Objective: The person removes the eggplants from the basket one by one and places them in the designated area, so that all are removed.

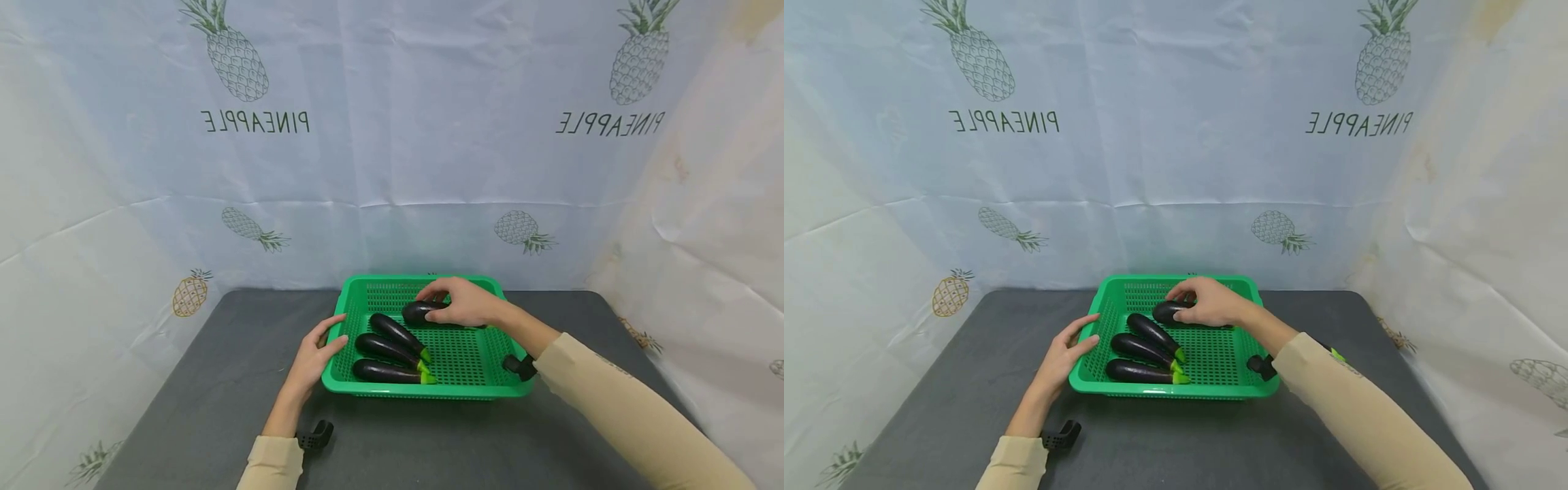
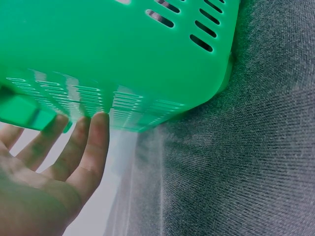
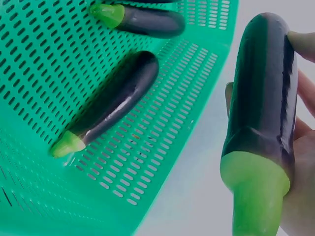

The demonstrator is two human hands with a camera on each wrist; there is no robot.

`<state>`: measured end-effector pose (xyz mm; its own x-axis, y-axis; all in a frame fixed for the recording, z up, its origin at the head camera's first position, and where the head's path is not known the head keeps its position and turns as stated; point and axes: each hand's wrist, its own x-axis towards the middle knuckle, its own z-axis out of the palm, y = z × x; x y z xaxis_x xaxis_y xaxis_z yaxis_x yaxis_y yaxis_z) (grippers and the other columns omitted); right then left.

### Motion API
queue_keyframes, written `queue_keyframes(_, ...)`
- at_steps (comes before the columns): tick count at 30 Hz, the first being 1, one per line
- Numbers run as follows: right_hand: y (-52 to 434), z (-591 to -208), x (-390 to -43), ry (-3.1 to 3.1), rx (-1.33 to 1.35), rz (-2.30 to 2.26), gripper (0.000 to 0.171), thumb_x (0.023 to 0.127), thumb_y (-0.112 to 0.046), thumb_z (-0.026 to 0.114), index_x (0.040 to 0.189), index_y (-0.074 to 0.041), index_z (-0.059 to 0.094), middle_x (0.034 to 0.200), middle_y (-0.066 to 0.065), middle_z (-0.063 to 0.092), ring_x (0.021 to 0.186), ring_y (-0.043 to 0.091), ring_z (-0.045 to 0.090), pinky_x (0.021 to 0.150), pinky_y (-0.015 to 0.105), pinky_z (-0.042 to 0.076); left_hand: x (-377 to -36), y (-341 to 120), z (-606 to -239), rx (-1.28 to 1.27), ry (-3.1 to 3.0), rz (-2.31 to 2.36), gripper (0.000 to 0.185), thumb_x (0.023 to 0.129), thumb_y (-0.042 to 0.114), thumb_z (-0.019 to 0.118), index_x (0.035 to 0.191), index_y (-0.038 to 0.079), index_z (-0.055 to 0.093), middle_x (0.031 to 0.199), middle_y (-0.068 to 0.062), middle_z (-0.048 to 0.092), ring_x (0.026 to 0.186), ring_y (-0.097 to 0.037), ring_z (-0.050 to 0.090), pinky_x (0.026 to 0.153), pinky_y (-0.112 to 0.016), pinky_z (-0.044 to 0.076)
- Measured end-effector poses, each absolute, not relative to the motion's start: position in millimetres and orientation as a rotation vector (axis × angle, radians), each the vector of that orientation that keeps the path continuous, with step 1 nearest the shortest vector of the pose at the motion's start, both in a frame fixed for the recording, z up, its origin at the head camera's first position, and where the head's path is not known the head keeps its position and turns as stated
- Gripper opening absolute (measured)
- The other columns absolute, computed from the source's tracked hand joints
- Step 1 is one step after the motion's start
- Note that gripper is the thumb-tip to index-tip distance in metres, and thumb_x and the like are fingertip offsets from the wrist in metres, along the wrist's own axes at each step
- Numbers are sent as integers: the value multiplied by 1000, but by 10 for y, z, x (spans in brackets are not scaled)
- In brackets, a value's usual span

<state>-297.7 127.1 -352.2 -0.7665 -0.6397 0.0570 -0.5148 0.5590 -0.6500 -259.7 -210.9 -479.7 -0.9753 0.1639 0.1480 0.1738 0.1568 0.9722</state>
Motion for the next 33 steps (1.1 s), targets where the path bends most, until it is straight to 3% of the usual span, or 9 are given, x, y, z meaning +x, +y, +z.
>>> queue_keyframes(19, 1454, -3410, -2639, 2673, -1062, -1039, 35, 96, -21, 71, 129, -11, 67, 116, 0, 64, 100, 18, 57, 82, 38, 54, -2600, -2088, -4787, -338, -2390, -2006, 53, 101, 30, 66, 151, 20, 49, 163, -9, 32, 150, -28, 31, 112, -57, 37)
queue_keyframes(33, 1628, -3265, -2371, 2779, -1094, -1049, 34, 95, -22, 74, 128, -20, 69, 121, -9, 64, 105, 12, 57, 89, 43, 53, -2596, -2110, -4793, -341, -2396, -1990, 53, 102, 30, 66, 151, 21, 49, 163, -9, 32, 150, -28, 31, 112, -57, 37)
